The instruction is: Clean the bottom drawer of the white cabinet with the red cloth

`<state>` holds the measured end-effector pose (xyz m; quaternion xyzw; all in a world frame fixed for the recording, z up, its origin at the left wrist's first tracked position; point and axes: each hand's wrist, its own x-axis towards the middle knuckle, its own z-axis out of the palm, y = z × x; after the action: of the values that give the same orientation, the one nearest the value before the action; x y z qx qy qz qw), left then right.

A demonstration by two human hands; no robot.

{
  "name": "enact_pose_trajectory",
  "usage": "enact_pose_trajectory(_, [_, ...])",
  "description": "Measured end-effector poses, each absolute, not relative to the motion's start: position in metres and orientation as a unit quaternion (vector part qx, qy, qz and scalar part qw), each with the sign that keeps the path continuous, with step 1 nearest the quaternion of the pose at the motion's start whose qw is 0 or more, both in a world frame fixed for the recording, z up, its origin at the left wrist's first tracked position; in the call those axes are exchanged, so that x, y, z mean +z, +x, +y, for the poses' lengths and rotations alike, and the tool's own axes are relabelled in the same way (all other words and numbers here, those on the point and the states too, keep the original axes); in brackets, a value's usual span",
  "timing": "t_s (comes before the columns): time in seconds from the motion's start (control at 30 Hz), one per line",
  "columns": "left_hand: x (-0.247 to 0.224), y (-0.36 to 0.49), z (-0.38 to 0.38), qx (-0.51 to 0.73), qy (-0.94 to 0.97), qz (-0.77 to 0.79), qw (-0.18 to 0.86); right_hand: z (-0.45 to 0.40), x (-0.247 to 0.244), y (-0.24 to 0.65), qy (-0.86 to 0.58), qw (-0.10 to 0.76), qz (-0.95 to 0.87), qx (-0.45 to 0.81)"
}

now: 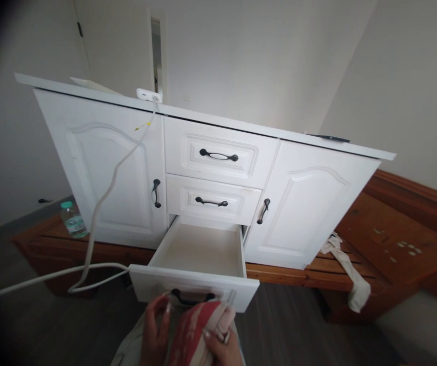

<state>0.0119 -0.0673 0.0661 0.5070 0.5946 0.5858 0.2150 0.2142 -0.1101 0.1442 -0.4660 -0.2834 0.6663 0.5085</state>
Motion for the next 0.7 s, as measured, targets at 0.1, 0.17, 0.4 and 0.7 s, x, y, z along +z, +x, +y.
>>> enact_pose_trajectory(0.1, [0.052, 0.01, -0.056, 0.461, 0.528, 0.618, 0.357, -0.088, 0.191, 0.23, -0.534, 0.532, -0.365, 0.546])
enact_pose_trajectory(0.17, [0.049, 0.015, -0.049, 0.344, 0.595, 0.614, 0.389, -0.068, 0.228, 0.236, -0.582, 0.539, -0.45, 0.411])
enact_pose_trajectory(0.4, [0.056, 0.025, -0.047, 0.223, 0.685, 0.597, 0.354, 0.061, 0.295, 0.174, -0.482, 0.405, -0.775, -0.059])
enact_pose_trajectory(0.7, [0.05, 0.019, -0.044, 0.227, 0.678, 0.606, 0.35, 0.186, 0.228, 0.074, -0.47, 0.165, -0.861, 0.1])
